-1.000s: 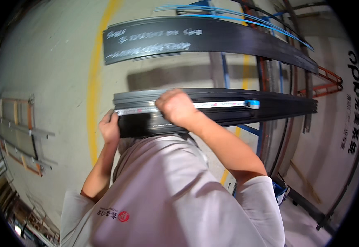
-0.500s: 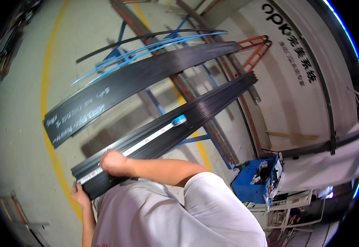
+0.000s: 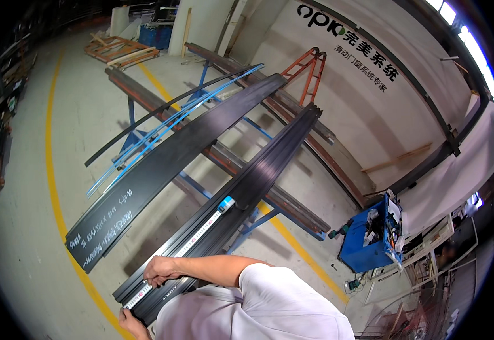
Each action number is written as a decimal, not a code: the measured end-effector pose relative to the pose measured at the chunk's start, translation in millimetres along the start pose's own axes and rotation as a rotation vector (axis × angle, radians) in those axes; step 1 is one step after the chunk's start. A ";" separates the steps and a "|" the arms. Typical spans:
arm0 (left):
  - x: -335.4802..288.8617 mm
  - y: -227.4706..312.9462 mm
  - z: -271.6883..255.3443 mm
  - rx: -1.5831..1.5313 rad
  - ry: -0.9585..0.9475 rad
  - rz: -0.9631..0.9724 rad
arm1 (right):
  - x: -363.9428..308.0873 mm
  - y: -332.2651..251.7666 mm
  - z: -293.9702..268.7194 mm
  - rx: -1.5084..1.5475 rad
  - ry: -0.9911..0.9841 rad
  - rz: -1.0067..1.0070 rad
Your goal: The person measures a black metal profile using a tape measure and marks a point on it with a pen.
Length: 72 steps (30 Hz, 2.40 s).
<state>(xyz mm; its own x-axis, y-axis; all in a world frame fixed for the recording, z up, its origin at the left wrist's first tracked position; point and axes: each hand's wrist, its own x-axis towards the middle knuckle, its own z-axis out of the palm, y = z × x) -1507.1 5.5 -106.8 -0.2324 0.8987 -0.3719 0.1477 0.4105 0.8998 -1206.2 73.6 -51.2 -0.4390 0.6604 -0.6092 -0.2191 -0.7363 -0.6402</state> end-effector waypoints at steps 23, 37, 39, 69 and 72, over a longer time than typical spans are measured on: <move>-24.2 45.1 17.9 0.081 0.127 -0.071 | -9.7 -4.3 9.0 -0.055 0.089 -0.094; -32.5 56.7 21.5 0.171 0.164 -0.084 | -10.0 1.7 2.6 0.012 0.019 -0.100; -37.9 74.2 28.2 0.227 0.095 -0.112 | -1.3 20.2 -14.0 -0.066 -0.064 -0.173; -12.0 -10.3 20.5 -0.005 0.225 0.024 | -6.9 -14.8 21.0 -0.408 0.192 -0.001; -13.8 2.4 25.0 0.017 0.232 0.051 | -10.8 -13.0 1.9 0.053 0.043 0.057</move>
<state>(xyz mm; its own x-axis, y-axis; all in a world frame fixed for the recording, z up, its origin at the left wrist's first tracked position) -1479.6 -2.1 -105.2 -0.4385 0.8597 -0.2619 0.1809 0.3699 0.9113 -1200.2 75.7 -35.4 -0.4149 0.6218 -0.6642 -0.2411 -0.7791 -0.5787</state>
